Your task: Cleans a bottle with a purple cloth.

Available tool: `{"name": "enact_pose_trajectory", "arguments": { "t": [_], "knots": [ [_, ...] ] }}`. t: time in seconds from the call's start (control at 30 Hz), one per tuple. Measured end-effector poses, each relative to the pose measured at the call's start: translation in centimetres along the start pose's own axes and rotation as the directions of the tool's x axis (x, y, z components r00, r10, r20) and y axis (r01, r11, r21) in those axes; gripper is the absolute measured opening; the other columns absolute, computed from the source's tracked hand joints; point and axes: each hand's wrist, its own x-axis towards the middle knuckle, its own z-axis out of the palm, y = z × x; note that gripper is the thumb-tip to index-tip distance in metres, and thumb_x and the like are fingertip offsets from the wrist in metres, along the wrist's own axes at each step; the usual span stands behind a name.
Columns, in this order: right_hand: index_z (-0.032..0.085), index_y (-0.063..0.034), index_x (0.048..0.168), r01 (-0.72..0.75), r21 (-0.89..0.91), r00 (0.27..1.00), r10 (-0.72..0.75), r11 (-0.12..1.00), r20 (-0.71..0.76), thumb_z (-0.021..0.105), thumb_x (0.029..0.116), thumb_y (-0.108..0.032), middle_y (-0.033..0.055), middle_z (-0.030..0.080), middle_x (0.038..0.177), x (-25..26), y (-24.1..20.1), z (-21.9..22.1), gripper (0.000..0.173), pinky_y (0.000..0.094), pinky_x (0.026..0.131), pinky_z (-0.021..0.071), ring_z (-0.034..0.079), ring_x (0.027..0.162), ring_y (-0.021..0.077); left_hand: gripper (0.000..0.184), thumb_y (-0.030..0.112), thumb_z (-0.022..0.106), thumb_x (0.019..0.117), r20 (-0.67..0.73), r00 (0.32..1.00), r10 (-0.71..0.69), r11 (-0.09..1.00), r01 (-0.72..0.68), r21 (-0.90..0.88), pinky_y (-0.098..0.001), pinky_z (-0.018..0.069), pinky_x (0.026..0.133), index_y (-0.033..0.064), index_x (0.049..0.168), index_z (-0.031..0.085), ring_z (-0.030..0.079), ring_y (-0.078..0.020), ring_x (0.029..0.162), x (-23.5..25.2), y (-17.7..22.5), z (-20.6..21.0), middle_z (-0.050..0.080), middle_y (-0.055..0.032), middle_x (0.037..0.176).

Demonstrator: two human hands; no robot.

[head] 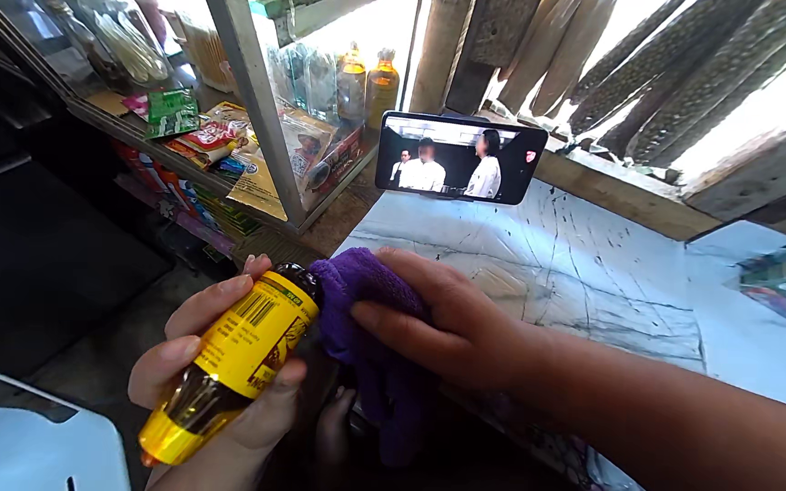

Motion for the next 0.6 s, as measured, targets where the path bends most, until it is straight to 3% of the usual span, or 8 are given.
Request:
{"name": "enact_pose_trajectory", "arguments": {
  "t": [0.17,0.33,0.47,0.6],
  "knots": [
    [0.06,0.0011,0.123,-0.017,-0.066,0.997,0.012,0.998,-0.074,0.062,0.1006,-0.024,0.0064,0.065,0.109,-0.3,0.0,0.4,0.033,0.0205,0.085,0.0555,0.064,0.099,0.0035,0.055,0.029,0.081,0.0873,0.113,0.992,0.049,0.99,-0.063,0.125,-0.044,0.0532,0.107,0.0288,0.136,0.056,0.06,-0.0208,0.127,0.2,0.3,0.2,0.061,0.0082,0.136],
    [0.059,0.0004,0.125,-0.003,-0.113,0.999,-0.002,0.994,-0.048,0.061,0.1007,-0.026,0.0074,0.064,0.112,-0.4,-0.1,0.4,0.036,0.0218,0.086,0.0554,0.063,0.101,0.0054,0.054,0.042,0.079,0.0871,0.165,0.985,-0.045,0.993,0.025,0.119,-0.027,0.0537,0.099,0.0289,0.134,0.056,0.061,-0.009,0.12,0.5,1.4,0.6,0.063,0.0125,0.128],
    [0.059,0.0013,0.127,-0.001,-0.103,0.999,-0.002,0.995,-0.032,0.059,0.1019,-0.026,0.008,0.064,0.113,-0.4,-0.1,0.3,0.037,0.022,0.089,0.0545,0.063,0.104,0.0056,0.054,0.046,0.08,0.0848,0.185,0.967,-0.173,0.983,0.18,-0.022,-0.0227,0.0535,0.095,0.0311,0.131,0.057,0.063,-0.006,0.114,0.3,2.2,0.8,0.065,0.0143,0.123],
    [0.06,0.0002,0.125,-0.016,-0.033,1.0,0.016,0.999,-0.011,0.055,0.1036,-0.023,0.0049,0.065,0.108,-0.3,-0.2,0.0,0.032,0.0221,0.09,0.0539,0.063,0.103,0.0037,0.055,0.042,0.079,0.0861,0.194,0.949,-0.247,0.925,0.291,-0.246,-0.0264,0.0558,0.094,0.0284,0.135,0.057,0.066,-0.012,0.113,-0.3,2.2,0.7,0.068,0.0077,0.124]
  ]
}}
